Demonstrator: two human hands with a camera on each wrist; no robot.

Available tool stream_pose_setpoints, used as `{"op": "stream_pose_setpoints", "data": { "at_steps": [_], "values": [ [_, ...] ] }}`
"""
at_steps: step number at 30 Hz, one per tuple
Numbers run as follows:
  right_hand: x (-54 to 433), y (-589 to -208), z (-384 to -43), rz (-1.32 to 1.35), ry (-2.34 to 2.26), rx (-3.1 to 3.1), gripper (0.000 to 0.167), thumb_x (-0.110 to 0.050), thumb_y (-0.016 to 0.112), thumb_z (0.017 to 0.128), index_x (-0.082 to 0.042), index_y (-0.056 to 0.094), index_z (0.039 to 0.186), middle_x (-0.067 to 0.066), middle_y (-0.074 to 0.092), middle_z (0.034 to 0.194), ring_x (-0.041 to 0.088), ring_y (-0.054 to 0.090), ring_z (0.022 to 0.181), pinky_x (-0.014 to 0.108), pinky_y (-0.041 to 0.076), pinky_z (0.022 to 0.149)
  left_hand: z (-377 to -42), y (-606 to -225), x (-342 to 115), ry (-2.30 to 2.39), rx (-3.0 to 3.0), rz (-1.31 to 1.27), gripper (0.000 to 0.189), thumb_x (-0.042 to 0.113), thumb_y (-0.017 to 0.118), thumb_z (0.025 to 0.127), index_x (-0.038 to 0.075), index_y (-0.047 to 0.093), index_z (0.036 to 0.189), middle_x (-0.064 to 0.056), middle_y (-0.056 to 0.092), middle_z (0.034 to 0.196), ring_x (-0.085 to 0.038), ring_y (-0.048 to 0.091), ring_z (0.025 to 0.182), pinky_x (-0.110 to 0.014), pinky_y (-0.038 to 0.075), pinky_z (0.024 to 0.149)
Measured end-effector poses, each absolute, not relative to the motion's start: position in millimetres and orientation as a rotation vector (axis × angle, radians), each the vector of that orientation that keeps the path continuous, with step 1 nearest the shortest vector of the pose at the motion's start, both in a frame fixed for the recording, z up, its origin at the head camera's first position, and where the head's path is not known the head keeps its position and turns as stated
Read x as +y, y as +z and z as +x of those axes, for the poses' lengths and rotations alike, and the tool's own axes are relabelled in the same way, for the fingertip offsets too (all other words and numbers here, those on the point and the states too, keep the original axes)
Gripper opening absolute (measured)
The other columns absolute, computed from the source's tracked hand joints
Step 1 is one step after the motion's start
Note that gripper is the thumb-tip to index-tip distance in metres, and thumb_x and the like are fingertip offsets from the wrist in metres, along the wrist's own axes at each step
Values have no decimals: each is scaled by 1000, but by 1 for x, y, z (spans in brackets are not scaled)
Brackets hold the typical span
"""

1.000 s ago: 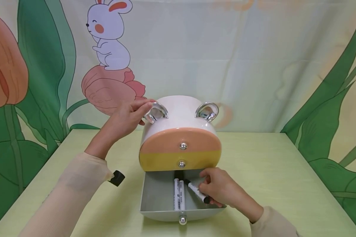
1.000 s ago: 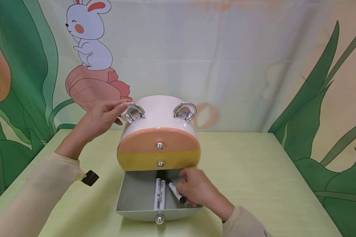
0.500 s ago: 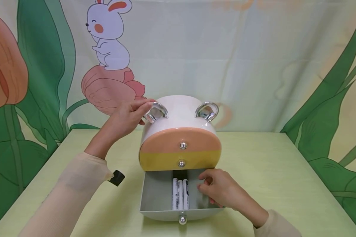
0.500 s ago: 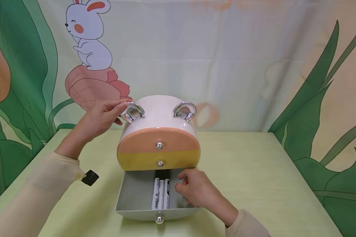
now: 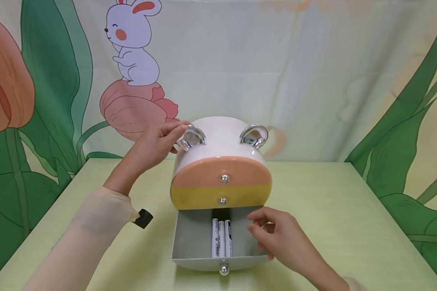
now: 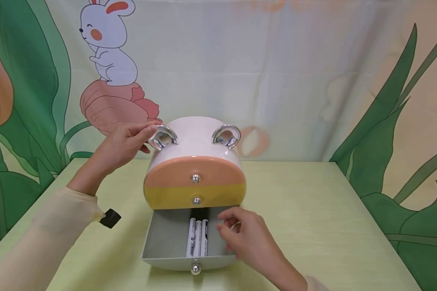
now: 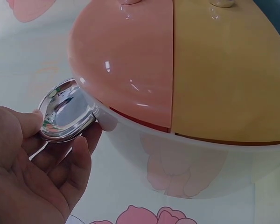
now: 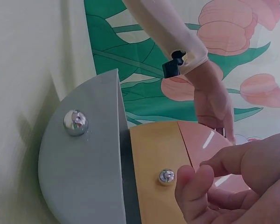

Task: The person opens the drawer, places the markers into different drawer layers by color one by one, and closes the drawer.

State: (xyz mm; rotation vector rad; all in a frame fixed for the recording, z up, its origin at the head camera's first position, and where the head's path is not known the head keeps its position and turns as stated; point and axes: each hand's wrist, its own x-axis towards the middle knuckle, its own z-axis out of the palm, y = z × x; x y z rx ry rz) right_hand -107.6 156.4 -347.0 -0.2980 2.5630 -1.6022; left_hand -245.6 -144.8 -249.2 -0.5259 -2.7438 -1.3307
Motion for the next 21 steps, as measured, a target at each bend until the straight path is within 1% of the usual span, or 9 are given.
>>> {"op": "stream_pose_setpoints", "data": {
  "at_steps": [4, 10, 15, 18, 21],
  "values": [
    [158, -347, -101, -285, -1635, 2543, 18, -14, 70, 98, -4, 71, 114, 7, 63, 86, 23, 60, 58, 34, 51, 45, -245, -249, -144, -1342, -2729, -549, 47, 40, 52, 109, 17, 57, 150, -9, 58, 144, -31, 66, 101, -44, 56, 92],
    [157, -347, -91, -282, -1620, 2568, 18, -15, 72, 98, -6, 72, 113, 4, 64, 84, 22, 61, 64, 31, 51, 46, -246, -249, -144, -1345, -2720, -563, 47, 39, 52, 109, 15, 58, 149, -9, 59, 144, -31, 66, 101, -43, 56, 92],
    [156, -351, -87, -278, -1622, 2554, 17, -15, 74, 97, -6, 72, 111, 4, 66, 86, 18, 60, 66, 29, 51, 48, -246, -249, -145, -1333, -2731, -548, 47, 40, 52, 109, 17, 57, 150, -8, 59, 144, -31, 66, 99, -43, 56, 91],
    [155, -354, -84, -266, -1617, 2565, 14, -14, 76, 95, -8, 73, 107, 2, 68, 89, 16, 60, 71, 27, 52, 53, -246, -249, -145, -1325, -2735, -545, 48, 41, 52, 109, 18, 57, 150, -9, 59, 143, -31, 67, 99, -44, 55, 91],
    [153, -359, -82, -256, -1603, 2593, 11, -15, 78, 94, -10, 75, 103, -1, 70, 89, 16, 60, 75, 25, 53, 60, -245, -250, -146, -1321, -2734, -546, 48, 43, 52, 109, 18, 57, 150, -9, 60, 141, -31, 67, 99, -44, 55, 91]
  ]
}}
